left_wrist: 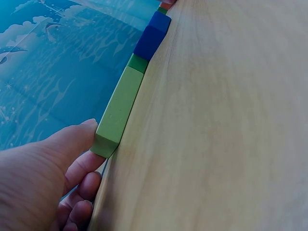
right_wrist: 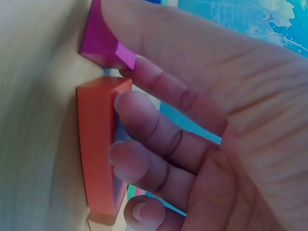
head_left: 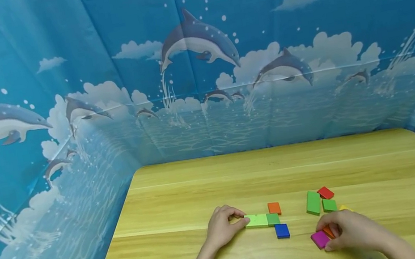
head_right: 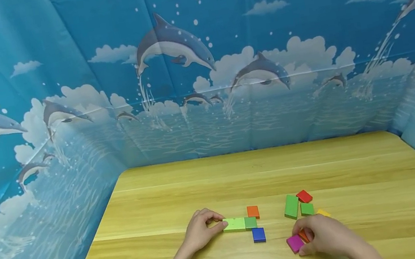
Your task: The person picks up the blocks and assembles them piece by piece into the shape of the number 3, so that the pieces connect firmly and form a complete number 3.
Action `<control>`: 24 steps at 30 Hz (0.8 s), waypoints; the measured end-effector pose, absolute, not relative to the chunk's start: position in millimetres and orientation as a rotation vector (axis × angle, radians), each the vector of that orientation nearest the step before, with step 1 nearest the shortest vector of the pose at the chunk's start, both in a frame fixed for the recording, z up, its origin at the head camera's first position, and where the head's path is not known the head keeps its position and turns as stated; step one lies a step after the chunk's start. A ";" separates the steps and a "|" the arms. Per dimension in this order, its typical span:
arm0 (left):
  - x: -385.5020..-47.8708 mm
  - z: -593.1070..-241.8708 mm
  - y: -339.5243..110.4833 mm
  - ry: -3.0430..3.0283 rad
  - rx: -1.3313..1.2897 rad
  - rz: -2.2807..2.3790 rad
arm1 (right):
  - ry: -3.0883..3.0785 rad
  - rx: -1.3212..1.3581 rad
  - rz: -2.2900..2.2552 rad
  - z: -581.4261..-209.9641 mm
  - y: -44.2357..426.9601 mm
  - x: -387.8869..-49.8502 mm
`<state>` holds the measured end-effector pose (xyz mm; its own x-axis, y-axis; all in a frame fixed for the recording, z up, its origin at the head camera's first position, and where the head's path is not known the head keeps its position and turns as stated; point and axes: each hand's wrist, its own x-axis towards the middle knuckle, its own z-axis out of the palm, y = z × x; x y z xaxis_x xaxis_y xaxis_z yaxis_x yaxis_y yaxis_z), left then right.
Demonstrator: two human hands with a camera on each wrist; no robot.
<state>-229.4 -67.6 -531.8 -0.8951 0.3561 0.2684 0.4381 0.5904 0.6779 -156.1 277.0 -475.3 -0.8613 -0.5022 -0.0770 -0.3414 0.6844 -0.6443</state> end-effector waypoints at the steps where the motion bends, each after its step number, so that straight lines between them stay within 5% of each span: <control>1: -229.7 -532.5 -67.6 -2.709 -0.677 -1.199 | 2.648 -0.684 -0.943 -475.9 276.2 -156.0; 24: -228.9 -530.1 -67.9 -2.705 -0.689 -1.186 | 2.718 -0.774 -0.882 -479.2 271.8 -140.4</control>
<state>-228.9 -67.9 -530.1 -0.8912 0.3616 0.2738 0.4464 0.5924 0.6706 -140.4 271.8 -479.2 -0.8482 -0.5295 -0.0107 -0.4222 0.6883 -0.5899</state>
